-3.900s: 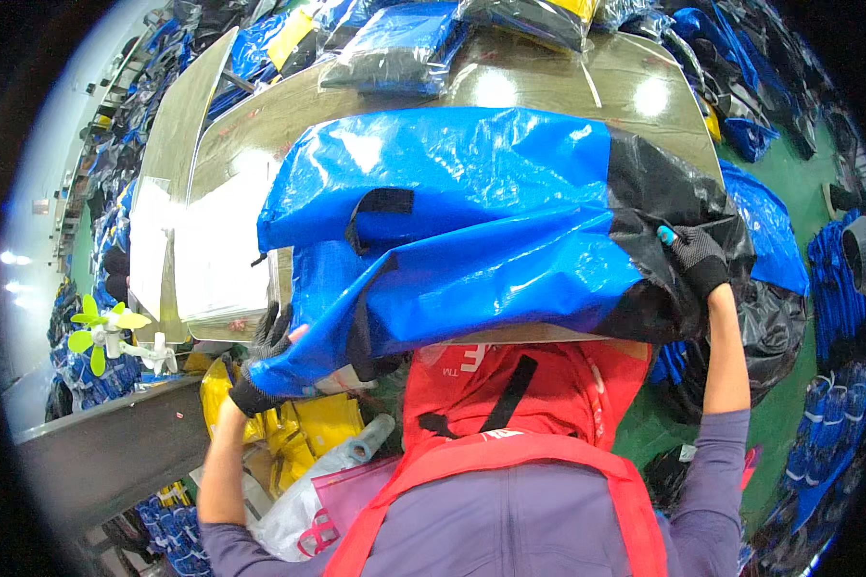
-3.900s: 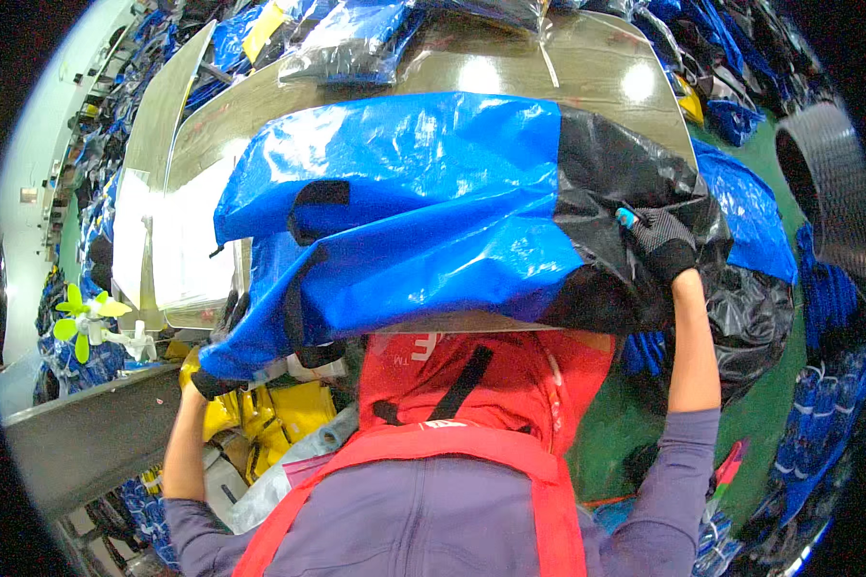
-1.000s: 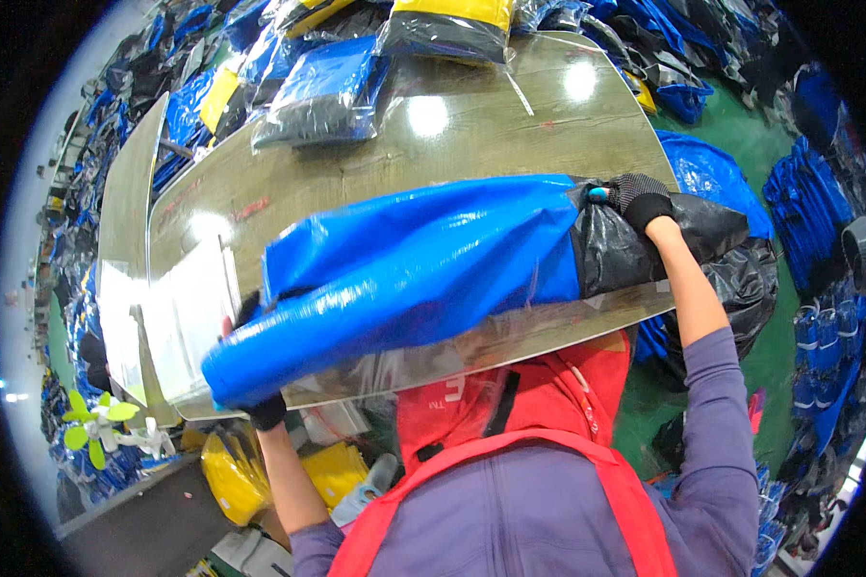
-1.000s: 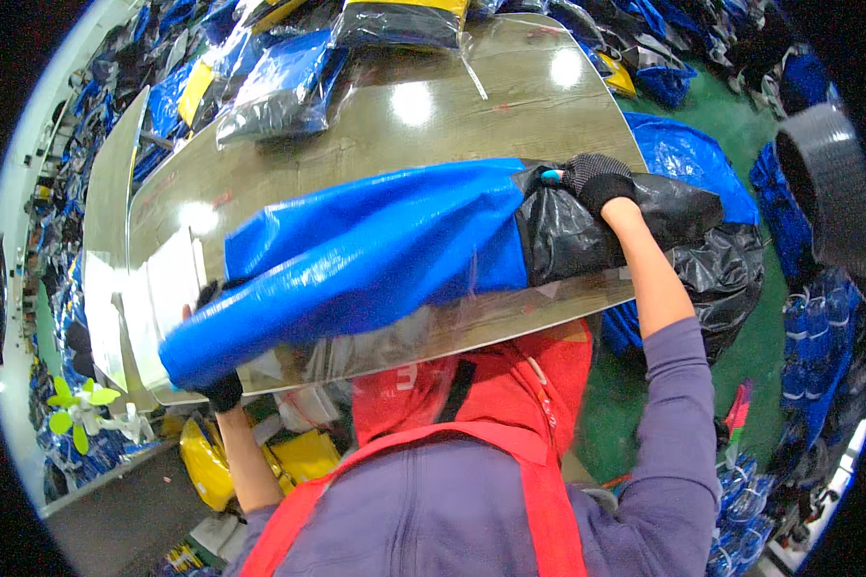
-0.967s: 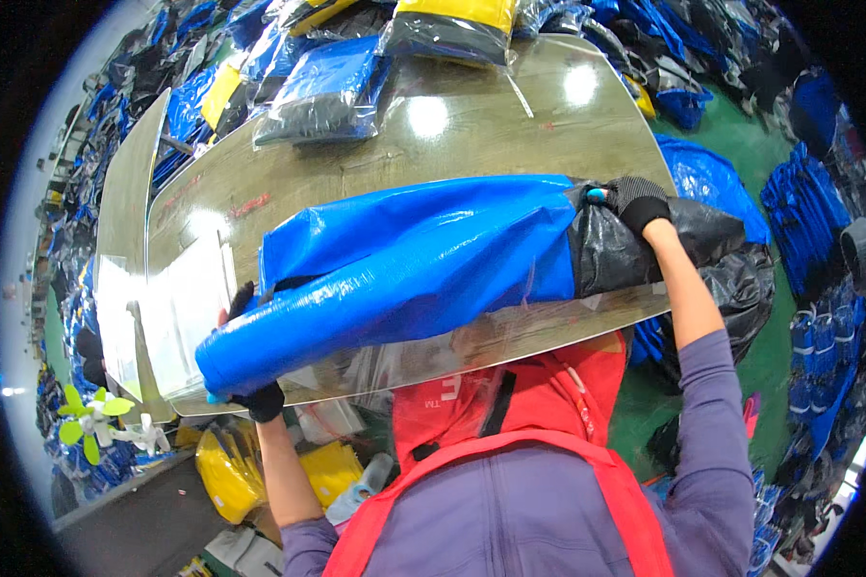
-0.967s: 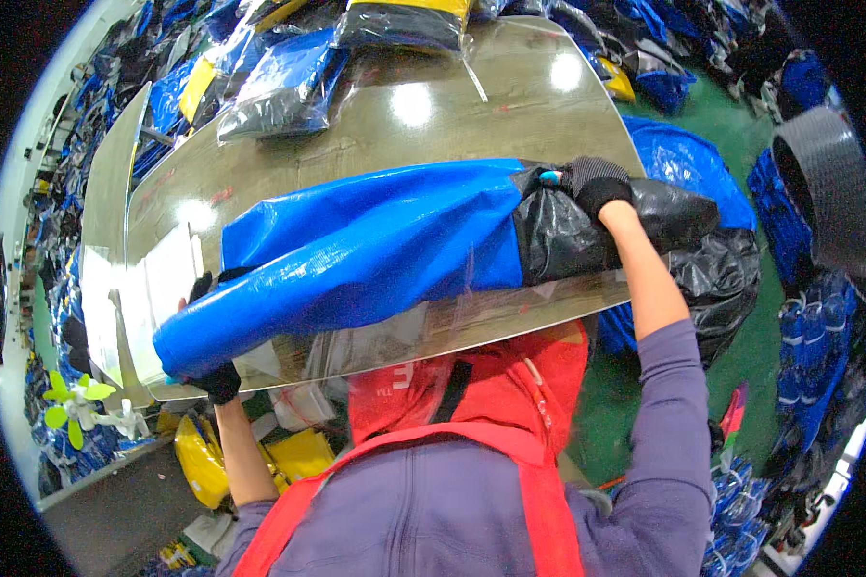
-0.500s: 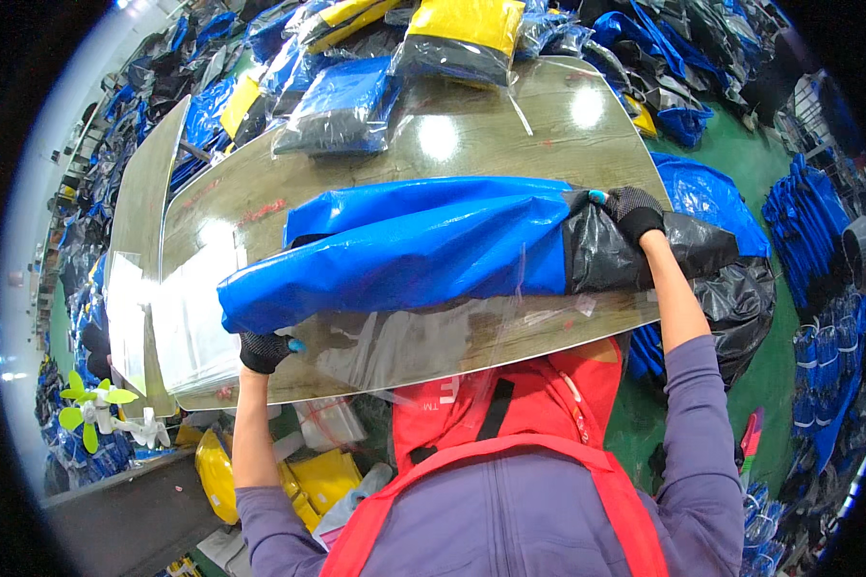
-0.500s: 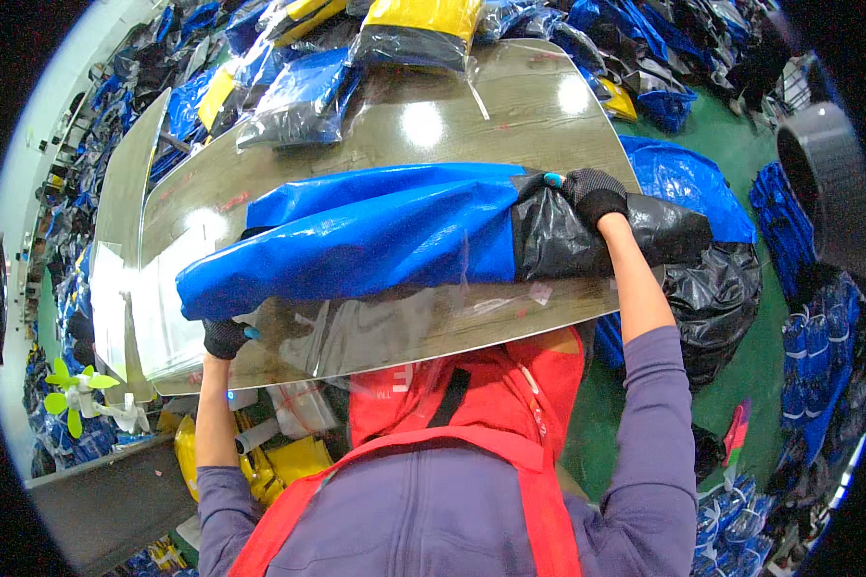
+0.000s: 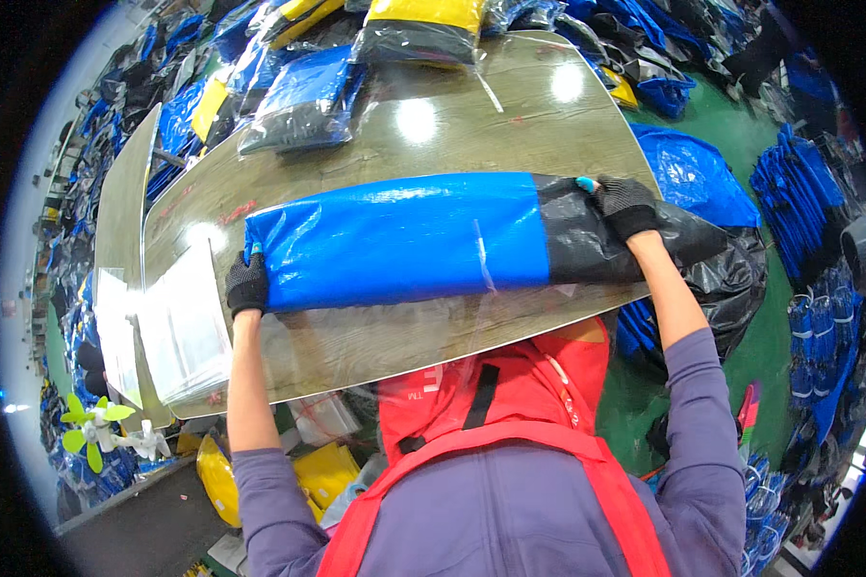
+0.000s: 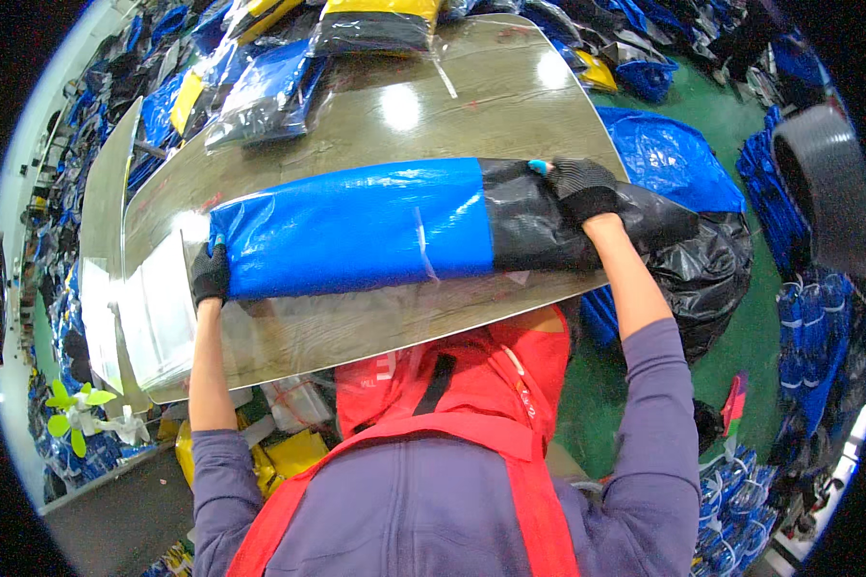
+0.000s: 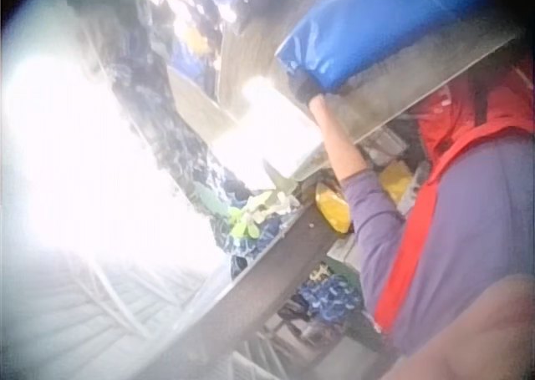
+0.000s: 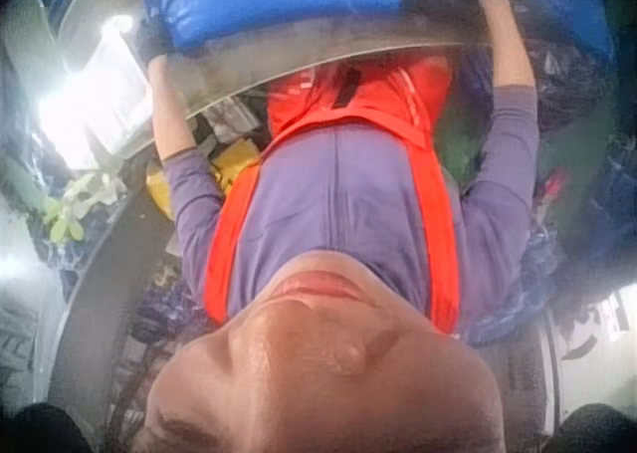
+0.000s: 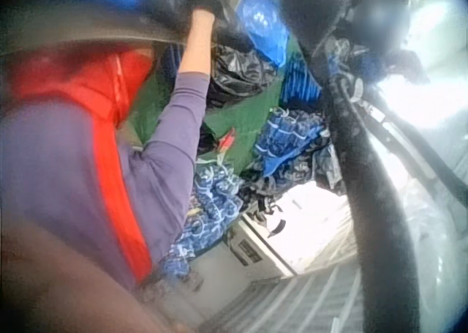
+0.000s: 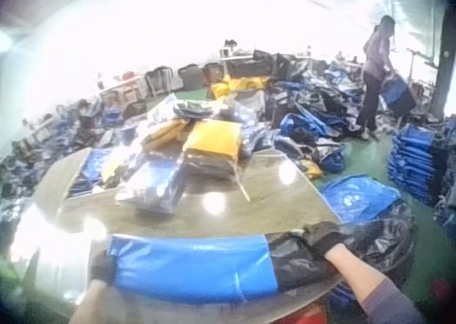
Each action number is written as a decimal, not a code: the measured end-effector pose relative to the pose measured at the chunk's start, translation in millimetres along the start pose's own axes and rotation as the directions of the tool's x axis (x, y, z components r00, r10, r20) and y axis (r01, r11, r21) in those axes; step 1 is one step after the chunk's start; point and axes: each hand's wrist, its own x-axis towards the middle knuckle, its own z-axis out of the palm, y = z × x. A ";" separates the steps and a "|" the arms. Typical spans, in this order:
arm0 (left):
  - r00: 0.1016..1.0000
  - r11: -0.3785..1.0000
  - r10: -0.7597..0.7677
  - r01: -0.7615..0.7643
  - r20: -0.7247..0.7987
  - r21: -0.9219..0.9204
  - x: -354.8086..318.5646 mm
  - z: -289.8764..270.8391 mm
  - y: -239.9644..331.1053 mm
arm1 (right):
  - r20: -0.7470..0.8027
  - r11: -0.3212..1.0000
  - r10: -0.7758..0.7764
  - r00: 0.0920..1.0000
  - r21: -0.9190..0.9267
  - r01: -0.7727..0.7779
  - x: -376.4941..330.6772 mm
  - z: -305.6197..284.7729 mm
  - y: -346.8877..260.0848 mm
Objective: The person repeatedly folds blue and black tarps on a table, places each folded tarp into a clear plastic bag, and seals the bag. The person handles tarps and plastic bags one at a time, stacking the finished packages on the table.
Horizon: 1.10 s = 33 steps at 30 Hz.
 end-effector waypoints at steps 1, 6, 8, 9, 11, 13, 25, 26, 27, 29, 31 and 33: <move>1.000 0.987 -0.018 0.021 -0.015 0.159 -0.5 -0.7 8.3 | -0.058 0.998 -0.053 0.997 -0.032 0.051 1.4 4.0 0.0; 0.685 0.738 0.672 -0.582 -0.283 0.342 -16.3 2.7 99.4 | 0.043 0.996 -0.081 0.996 -0.039 0.082 8.2 5.5 -2.6; 0.733 0.695 0.680 -0.654 0.025 0.299 -38.4 21.0 135.0 | 0.061 0.997 -0.059 0.996 -0.041 0.062 6.8 -10.6 -9.8; 0.701 0.654 0.698 -0.707 0.145 0.269 -49.4 31.4 146.7 | 0.099 0.998 -0.033 0.995 -0.055 0.039 3.7 -20.5 -16.8; 0.781 0.687 0.617 -0.596 0.100 0.415 -53.0 49.0 157.9 | -0.032 0.999 -0.027 0.999 -0.020 0.026 -0.9 -42.3 -38.8; 0.747 0.677 0.662 -0.630 0.061 0.380 -51.9 64.7 149.3 | -0.158 0.926 -0.294 0.943 0.198 0.322 -8.3 -57.8 -67.8; 0.934 0.761 0.357 -0.311 0.033 0.570 -59.8 -12.9 176.2 | -0.001 0.875 -0.482 0.876 0.062 0.481 -33.2 6.9 -110.1; 0.874 0.885 0.466 -0.463 -0.139 0.053 -69.8 5.4 208.4 | 0.002 0.874 -0.482 0.876 0.077 0.481 -31.6 -4.0 -111.9; 0.639 0.653 0.699 -0.753 -0.320 -0.077 -80.1 25.6 237.7 | 0.071 0.879 -0.474 0.878 0.103 0.466 -35.4 -17.5 -109.5; 0.358 0.348 0.920 -0.933 0.161 0.090 -110.2 67.3 279.1 | 0.052 0.899 -0.392 0.918 0.234 0.371 -40.7 -45.3 -99.5; 0.379 0.382 0.917 -0.924 0.123 -0.006 -119.3 80.5 288.1 | -0.148 0.806 -0.480 0.865 0.315 0.501 -50.5 -69.9 -56.2; 0.433 0.421 0.886 -0.901 0.166 0.107 -124.4 83.6 290.9 | 0.150 0.937 -0.058 0.987 0.348 0.003 -63.0 -81.3 1.5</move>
